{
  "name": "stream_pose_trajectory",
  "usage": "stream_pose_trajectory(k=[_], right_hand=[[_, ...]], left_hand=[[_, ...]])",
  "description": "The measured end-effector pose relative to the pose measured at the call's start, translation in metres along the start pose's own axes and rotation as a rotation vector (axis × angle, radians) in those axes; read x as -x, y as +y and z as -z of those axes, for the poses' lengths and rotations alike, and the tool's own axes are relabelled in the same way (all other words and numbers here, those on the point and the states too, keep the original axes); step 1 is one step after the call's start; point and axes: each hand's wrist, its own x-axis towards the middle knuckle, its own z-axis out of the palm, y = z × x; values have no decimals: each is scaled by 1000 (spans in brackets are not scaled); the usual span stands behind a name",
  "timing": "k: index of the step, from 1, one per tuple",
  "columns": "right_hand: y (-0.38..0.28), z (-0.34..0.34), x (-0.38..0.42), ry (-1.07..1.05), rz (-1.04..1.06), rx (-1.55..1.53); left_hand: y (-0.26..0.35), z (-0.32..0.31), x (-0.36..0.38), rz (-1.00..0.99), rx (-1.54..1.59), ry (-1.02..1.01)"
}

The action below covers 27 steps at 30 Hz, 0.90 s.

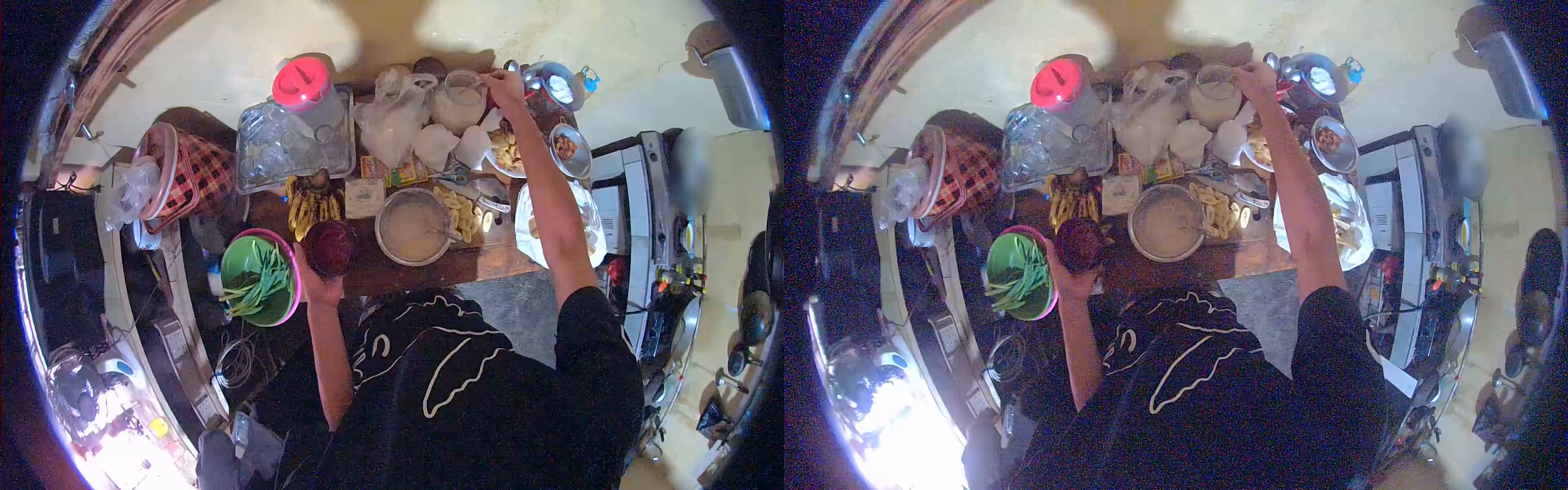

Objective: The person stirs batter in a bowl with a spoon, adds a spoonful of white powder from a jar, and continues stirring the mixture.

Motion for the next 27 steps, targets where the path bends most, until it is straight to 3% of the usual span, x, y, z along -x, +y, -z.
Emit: stream_pose_trajectory(k=[4, 12, 16, 20, 27], right_hand=[[-3, 12, 7, 64, -113, -27], [9, 24, 12, 158, -210, -460], [-28, 51, 37, 198, -363, -706], [-3, 56, 38, 189, -288, -746], [-41, 89, 96, 22, -356, -816]], left_hand=[[0, -16, 2, 19, 7, 9], [-3, -17, 0, -4, -21, -59], [-6, -12, 0, -14, 0, -39], [-5, -13, 5, -17, 0, -24], [-6, -12, 5, 8, 9, -56]])
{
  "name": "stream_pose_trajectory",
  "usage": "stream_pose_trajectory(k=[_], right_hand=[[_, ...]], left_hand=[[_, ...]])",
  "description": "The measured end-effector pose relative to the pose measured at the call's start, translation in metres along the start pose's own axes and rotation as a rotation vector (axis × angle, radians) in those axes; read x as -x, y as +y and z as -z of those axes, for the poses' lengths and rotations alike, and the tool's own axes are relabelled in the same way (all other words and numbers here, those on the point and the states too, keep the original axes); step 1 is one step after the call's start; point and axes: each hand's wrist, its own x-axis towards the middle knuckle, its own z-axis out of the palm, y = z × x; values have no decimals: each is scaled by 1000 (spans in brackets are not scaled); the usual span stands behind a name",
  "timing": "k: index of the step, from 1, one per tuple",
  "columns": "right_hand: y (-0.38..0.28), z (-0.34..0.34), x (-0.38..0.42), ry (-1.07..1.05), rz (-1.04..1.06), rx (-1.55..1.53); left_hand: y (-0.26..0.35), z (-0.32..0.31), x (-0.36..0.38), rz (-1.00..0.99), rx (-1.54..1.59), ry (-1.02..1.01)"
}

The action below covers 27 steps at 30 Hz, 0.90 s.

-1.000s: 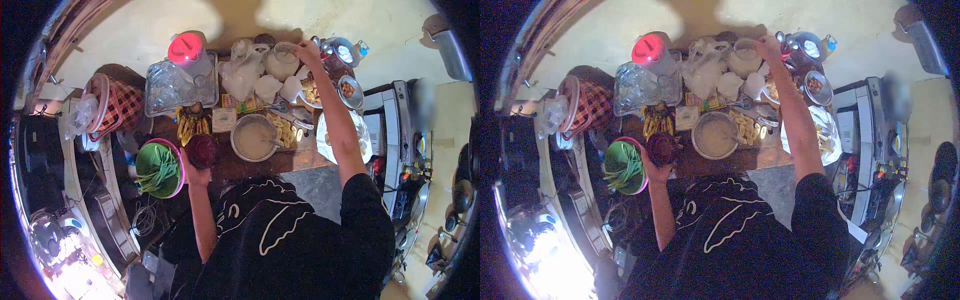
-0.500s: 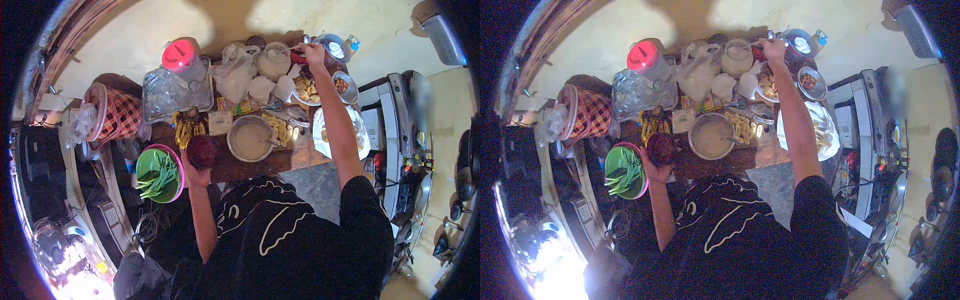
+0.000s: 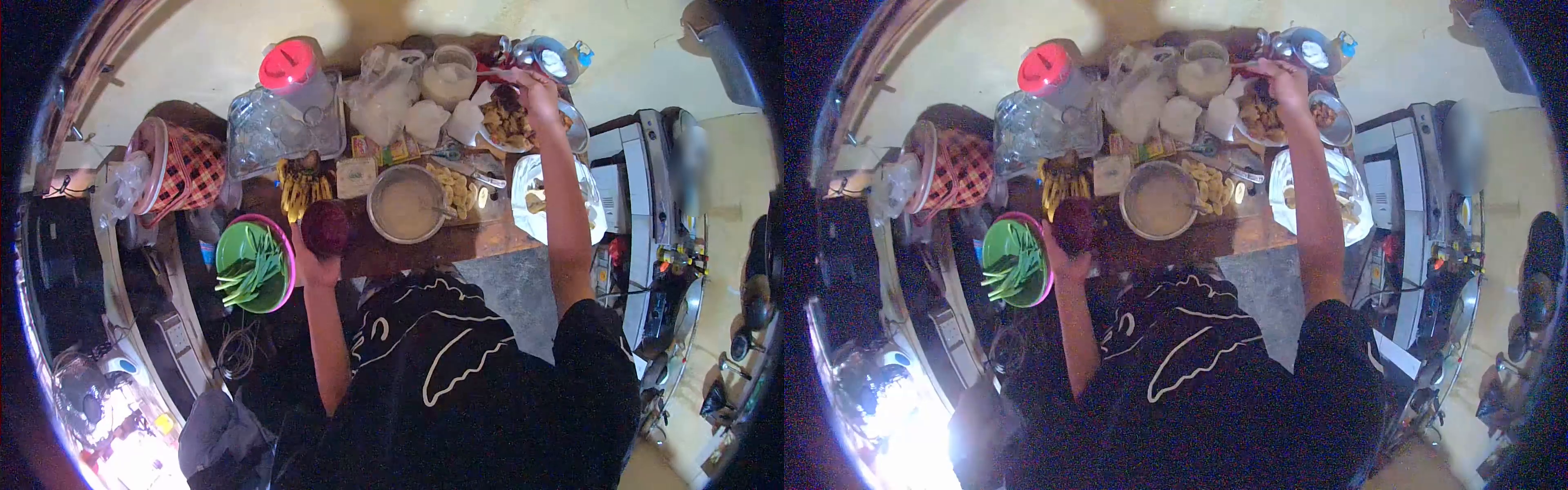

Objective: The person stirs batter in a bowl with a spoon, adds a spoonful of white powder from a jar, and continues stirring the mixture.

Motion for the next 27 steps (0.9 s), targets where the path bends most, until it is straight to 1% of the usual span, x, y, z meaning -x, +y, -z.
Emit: stream_pose_trajectory(k=[2, 4, 6, 7, 9, 10, 11, 14, 17, 20, 23, 26, 27], right_hand=[[-13, -9, 39, -99, -27, -51], [22, 5, 43, -197, -58, -42], [39, 5, 57, -149, -170, 158], [44, 1, 69, -148, -113, 143], [63, -1, 84, -200, 0, 369], [73, 0, 90, -226, 59, 482], [84, 1, 95, -355, 135, 515], [102, -13, 126, -533, 290, 434], [108, -17, 142, -606, 355, 594], [85, -21, 146, -610, 394, 565], [78, -12, 134, -460, 485, 481], [63, -6, 128, -207, 298, 302], [53, -8, 129, -175, 241, 222]], left_hand=[[0, -9, 3, -20, -30, -11], [-1, -10, 2, -35, -51, -13], [-1, -5, -2, -46, -65, -4], [-1, -3, -2, -35, -50, -23], [0, -6, -1, -13, -19, -68], [1, -4, -2, -3, -19, -57], [2, -1, -2, 9, -19, -46], [1, -5, 3, 25, -35, 8], [-1, -10, 2, 8, -30, 34], [0, -5, -2, 22, -28, 30], [-1, -6, -6, 27, -45, 38], [-7, -21, -7, 34, -82, 56], [-11, -27, -7, 38, -98, 63]])
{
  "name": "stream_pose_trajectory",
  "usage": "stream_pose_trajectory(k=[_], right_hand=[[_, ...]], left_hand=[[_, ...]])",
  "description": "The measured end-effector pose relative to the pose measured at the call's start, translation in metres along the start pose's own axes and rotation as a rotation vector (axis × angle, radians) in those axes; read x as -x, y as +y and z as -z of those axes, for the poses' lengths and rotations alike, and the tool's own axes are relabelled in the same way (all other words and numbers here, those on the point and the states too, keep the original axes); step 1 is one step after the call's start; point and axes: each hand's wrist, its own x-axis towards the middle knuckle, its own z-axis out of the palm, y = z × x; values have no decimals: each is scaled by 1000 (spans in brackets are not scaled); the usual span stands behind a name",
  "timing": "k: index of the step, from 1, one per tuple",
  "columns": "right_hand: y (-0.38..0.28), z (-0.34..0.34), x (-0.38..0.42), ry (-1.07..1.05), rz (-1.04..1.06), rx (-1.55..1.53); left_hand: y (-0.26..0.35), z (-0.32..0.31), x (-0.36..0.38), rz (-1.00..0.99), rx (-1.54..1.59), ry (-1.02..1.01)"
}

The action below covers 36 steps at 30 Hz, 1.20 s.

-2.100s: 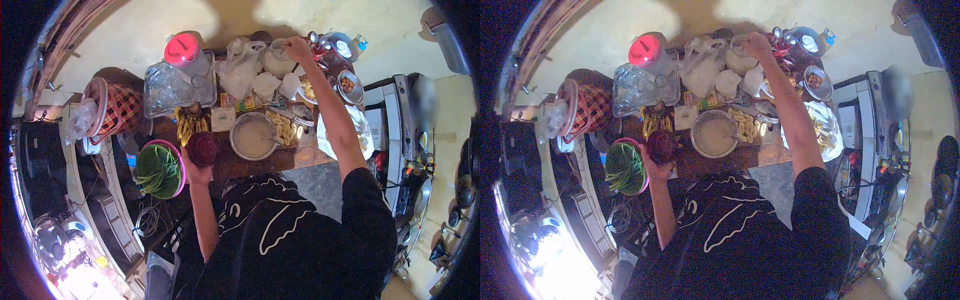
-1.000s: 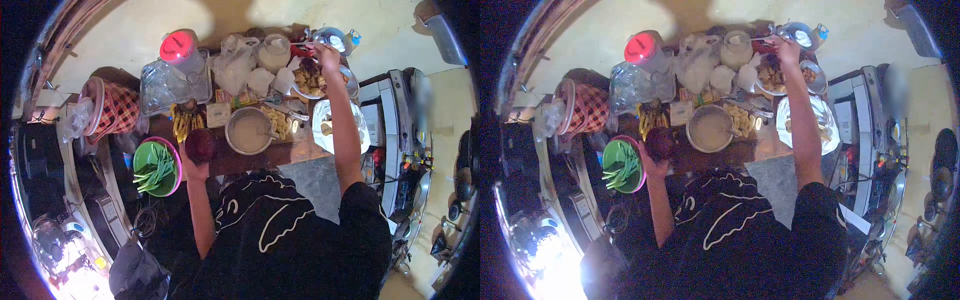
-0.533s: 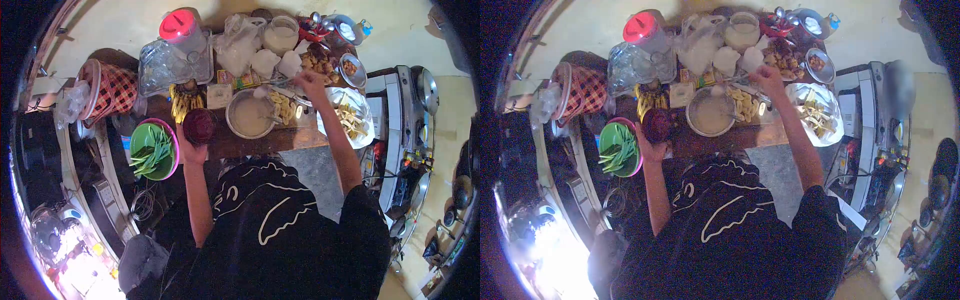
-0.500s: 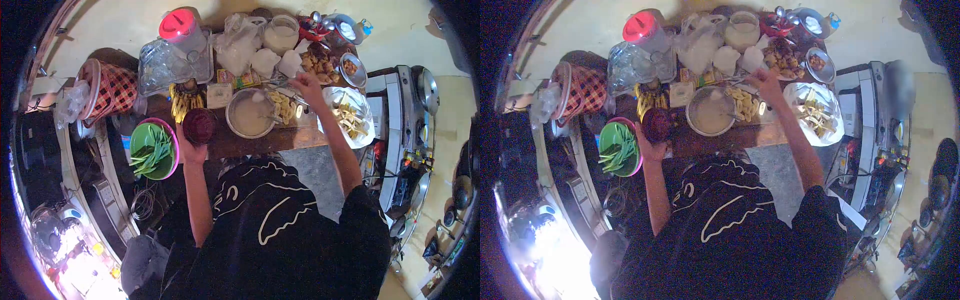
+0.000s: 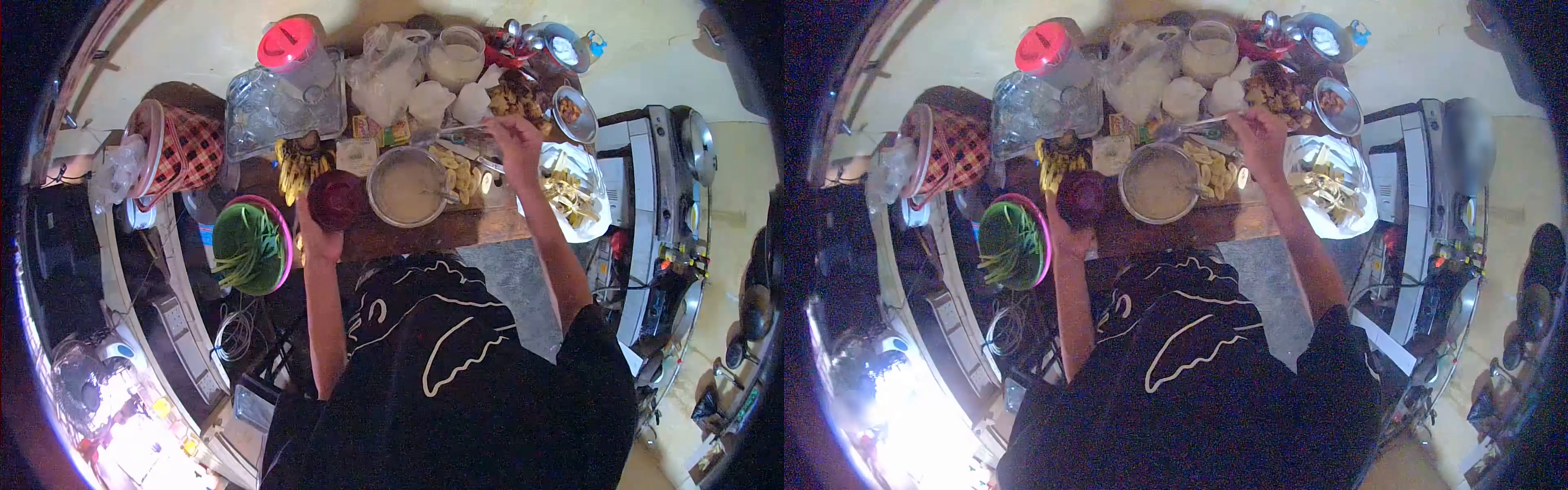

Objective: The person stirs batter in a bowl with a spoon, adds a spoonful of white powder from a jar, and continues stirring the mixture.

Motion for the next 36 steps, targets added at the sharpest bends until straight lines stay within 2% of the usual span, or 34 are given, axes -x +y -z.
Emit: stream_pose_trajectory(k=[3, 4, 7, 8, 11, 12, 15, 19, 22, 25, 26, 28, 30, 33, 34, 36], right_hand=[[-42, -4, -5, 103, -155, -247], [-53, -11, -6, 135, -155, -394], [-66, -12, -15, 202, -98, -352], [-65, -13, -24, 286, -87, -392], [-7, 13, -72, 442, 89, -256], [-41, 6, -73, 466, 53, -355], [-27, 3, -117, 499, 198, -316], [1, -7, -171, 633, 195, 540], [5, -15, -182, 420, 140, 472], [-1, -25, -163, 569, 424, 446], [-5, -26, -150, 459, 337, 312], [0, -32, -118, 369, 242, 436], [7, -45, -75, 157, 300, 420], [-13, -52, -38, -53, 272, 320], [-2, -48, -44, -6, 260, 397], [6, -39, -78, 205, 401, 584]], left_hand=[[-12, -20, -8, -59, -153, -18], [-16, -26, -12, -11, -164, 6], [-23, -49, -16, 11, -160, -82], [-26, -58, -14, -6, -191, -14], [-28, -64, -12, 62, -195, 5], [-27, -73, -3, 55, -207, 30], [-40, -47, -15, 116, -137, -86], [-42, -51, -11, 112, -143, -99], [-39, -53, -6, 88, -158, -70], [-36, -51, -8, 88, -132, -73], [-38, -47, -12, 91, -123, -70], [-39, -48, -15, 98, -119, -63], [-37, -55, -15, 101, -133, -57], [-40, -52, -23, 101, -125, -109], [-40, -52, -22, 107, -134, -115], [-41, -54, -19, 119, -155, -122]])
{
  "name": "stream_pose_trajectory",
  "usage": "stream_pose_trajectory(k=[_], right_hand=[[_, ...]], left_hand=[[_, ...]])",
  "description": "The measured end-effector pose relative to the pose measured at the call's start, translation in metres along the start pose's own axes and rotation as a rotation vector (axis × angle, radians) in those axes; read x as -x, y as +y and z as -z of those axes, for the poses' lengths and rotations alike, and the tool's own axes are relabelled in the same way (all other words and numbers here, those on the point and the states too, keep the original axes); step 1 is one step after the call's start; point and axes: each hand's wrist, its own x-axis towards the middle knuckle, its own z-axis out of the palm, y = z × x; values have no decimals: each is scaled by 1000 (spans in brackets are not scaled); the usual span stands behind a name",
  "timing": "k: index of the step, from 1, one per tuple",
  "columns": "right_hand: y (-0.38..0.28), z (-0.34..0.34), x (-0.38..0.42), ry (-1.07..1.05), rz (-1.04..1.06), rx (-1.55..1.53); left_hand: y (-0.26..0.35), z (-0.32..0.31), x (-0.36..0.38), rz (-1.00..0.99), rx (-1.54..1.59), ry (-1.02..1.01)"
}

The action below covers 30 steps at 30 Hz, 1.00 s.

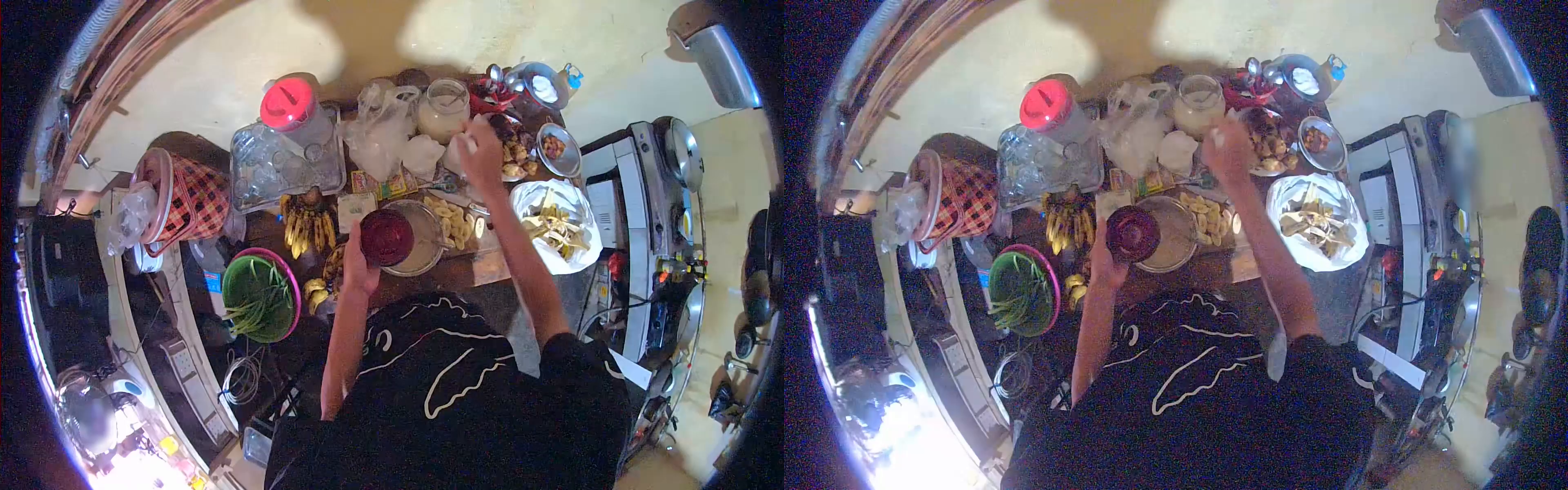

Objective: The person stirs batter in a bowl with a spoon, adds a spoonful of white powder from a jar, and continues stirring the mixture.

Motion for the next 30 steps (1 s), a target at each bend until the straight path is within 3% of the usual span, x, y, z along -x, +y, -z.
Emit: stream_pose_trajectory(k=[1, 3, 5, 8, 11, 14, 21, 23, 24, 27, 28, 30], right_hand=[[11, -6, -16, 101, 46, 108], [12, 0, -64, 46, 164, 421], [50, -24, -92, 11, 254, 534], [59, -44, -120, -408, 154, 860], [66, -78, -127, -477, 221, 995], [35, -61, -124, -505, 343, 1019], [29, -20, -130, -408, 391, 859], [23, 4, -125, -399, 339, 810], [23, 14, -118, -293, 378, 737], [25, 46, -103, -251, 345, 598], [30, 54, -96, -283, 248, 530], [41, 66, -77, -154, -6, 224]], left_hand=[[-3, 2, 1, 20, 2, 23], [-10, 8, 0, 60, 7, 68], [-10, 4, 11, 73, -4, 56], [-7, 0, 24, 68, -24, 96], [-8, 18, 30, 57, 18, 70], [-7, 29, 35, 32, 50, 79], [-1, 35, 29, 6, 84, 172], [2, 40, 27, 24, 92, 58], [3, 36, 28, 35, 91, 0], [6, 22, 31, 24, 81, 60], [0, 34, 24, 7, 71, 9], [-3, 40, 21, 30, 41, 1]])
